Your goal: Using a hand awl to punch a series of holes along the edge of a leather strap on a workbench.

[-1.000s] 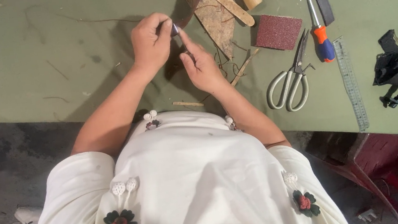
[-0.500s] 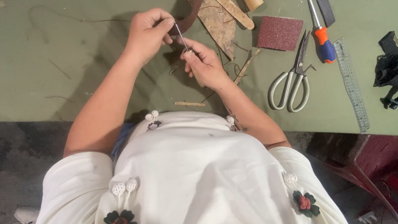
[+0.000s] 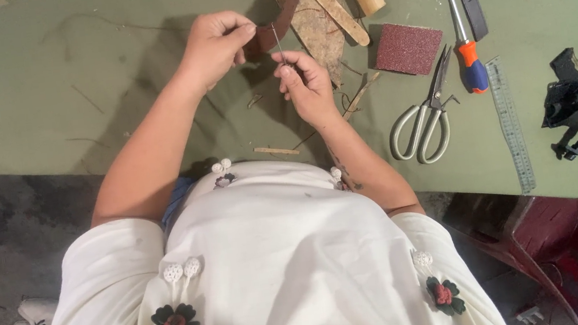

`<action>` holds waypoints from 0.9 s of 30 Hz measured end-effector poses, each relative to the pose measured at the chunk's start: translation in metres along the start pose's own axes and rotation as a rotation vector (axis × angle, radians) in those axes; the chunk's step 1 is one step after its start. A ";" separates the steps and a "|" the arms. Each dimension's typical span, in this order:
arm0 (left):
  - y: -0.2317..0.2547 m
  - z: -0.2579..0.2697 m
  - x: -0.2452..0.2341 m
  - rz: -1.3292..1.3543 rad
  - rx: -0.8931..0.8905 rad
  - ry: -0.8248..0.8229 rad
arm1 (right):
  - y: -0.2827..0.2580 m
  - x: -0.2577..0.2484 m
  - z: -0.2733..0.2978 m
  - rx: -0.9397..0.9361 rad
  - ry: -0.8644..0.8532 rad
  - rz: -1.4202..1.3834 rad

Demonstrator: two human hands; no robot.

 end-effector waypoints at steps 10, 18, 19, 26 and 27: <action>-0.002 0.000 -0.003 0.000 0.078 -0.036 | -0.017 0.002 -0.007 0.011 -0.041 0.159; 0.007 0.007 -0.002 -0.073 0.083 -0.011 | -0.020 -0.004 -0.002 -0.014 -0.022 0.084; 0.009 0.009 -0.002 -0.072 0.070 -0.004 | -0.022 -0.008 -0.002 -0.060 -0.001 0.047; 0.009 0.009 -0.003 -0.100 0.033 0.010 | -0.053 -0.069 -0.001 -0.093 0.248 -0.115; 0.008 0.008 -0.002 -0.101 0.034 0.009 | -0.055 -0.080 0.001 -0.094 0.250 -0.115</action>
Point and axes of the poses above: each hand's wrist, its own z-axis away from the middle knuckle, its own x-axis out of the palm, y = z × x, the point moved 2 cm from there along -z, towards the middle knuckle, and after that the axes turned 9 degrees about y, right-handed, at the moved point
